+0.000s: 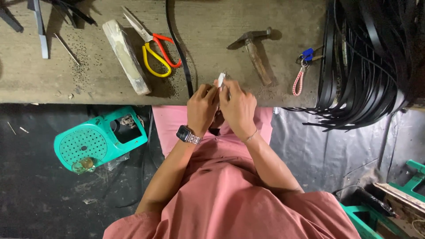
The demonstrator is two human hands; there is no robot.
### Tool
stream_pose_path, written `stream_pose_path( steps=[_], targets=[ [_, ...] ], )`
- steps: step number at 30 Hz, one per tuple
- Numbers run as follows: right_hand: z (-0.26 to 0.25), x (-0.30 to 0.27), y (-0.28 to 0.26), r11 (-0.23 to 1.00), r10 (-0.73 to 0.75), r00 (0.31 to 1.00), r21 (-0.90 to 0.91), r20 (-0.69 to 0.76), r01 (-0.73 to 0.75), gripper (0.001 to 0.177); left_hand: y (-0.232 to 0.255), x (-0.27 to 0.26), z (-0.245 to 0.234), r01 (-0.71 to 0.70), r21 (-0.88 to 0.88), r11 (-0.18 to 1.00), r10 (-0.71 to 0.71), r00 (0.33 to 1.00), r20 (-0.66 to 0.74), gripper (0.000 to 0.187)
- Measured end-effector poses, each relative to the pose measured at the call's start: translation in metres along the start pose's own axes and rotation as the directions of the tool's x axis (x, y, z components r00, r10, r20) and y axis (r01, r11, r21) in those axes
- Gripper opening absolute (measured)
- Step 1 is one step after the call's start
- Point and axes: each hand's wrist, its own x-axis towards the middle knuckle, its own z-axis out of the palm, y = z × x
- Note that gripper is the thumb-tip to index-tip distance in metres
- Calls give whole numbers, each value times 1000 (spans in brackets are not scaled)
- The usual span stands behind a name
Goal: Punching a series of holes into a leather strap using a manual punch and a hammer.
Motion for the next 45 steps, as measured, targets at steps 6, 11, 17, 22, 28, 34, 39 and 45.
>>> stream_pose_path(
  steps=[6,11,17,22,28,34,39,45],
  targets=[
    [6,-9,9,999,-34,999,-31,-30,33,14,7,6,-9,21,-3,1000,-21,1000,1,13],
    [11,-7,9,999,-42,997,-29,-66,40,13,10,5,-11,35,15,999,-36,999,15,14],
    [17,-1,10,999,-32,995,-30,-96,30,11,6,3,-2,33,56,998,-33,999,-2,10],
    [16,-9,4,999,-9,996,-46,-92,5,8,5,3,-4,25,54,998,-25,1000,-2,10],
    [2,14,8,984,32,992,175,-119,-10,13,4,-5,4,43,49,998,-45,998,46,21],
    [-19,7,2,683,65,998,729,-4,-41,26,19,7,-11,29,240,970,-37,999,29,20],
    [-42,0,-14,394,-9,992,912,125,-112,30,13,10,-42,237,23,971,-234,967,-97,13],
    [-35,-11,-21,110,-25,982,977,185,-181,27,-71,28,-159,380,310,871,-254,890,-379,1]
  ],
)
